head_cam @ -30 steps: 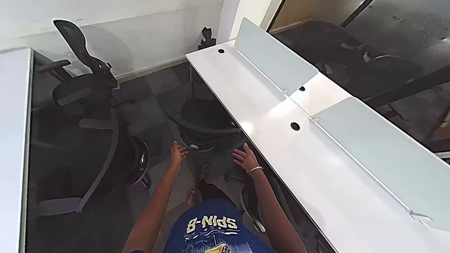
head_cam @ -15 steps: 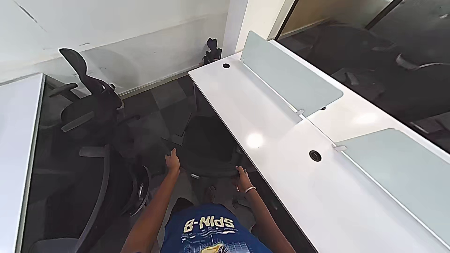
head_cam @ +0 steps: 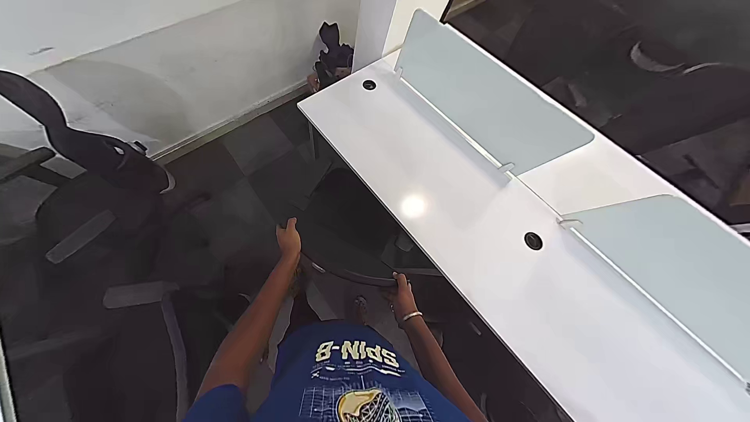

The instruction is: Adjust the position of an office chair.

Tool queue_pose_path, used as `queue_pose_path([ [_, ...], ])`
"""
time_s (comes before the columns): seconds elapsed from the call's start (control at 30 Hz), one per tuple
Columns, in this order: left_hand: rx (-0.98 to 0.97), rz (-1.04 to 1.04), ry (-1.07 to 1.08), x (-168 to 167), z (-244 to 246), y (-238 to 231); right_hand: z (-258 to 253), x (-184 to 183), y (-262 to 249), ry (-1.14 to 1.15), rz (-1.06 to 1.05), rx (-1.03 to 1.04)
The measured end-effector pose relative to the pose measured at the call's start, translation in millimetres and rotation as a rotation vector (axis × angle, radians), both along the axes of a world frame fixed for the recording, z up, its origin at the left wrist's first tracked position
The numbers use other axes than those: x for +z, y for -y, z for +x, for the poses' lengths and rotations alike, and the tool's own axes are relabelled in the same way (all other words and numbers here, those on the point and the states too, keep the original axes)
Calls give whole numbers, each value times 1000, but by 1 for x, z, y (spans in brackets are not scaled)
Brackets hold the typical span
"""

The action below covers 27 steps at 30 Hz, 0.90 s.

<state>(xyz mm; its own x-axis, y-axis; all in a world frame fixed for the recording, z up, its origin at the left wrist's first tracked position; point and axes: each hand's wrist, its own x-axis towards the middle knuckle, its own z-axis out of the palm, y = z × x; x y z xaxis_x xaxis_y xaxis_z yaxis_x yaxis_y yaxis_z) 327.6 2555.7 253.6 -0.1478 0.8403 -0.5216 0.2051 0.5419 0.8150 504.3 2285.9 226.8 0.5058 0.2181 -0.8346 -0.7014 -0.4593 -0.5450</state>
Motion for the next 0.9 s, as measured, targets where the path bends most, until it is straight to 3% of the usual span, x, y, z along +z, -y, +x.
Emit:
queue_pose_path([
  [0.27,-216,13,-25,-11,45,-131,-23,-20,-86,101,-3,-96],
  [0.53,-446,-32,-71,3,105,-226,-24,-3,-167,114,6,-224],
  [0.7,-489,-47,-129,7,136,-244,0,-11,-187,224,-79,-321],
  [0.9,-509,-62,-83,8,119,-237,-5,-9,-175,242,-98,-188],
])
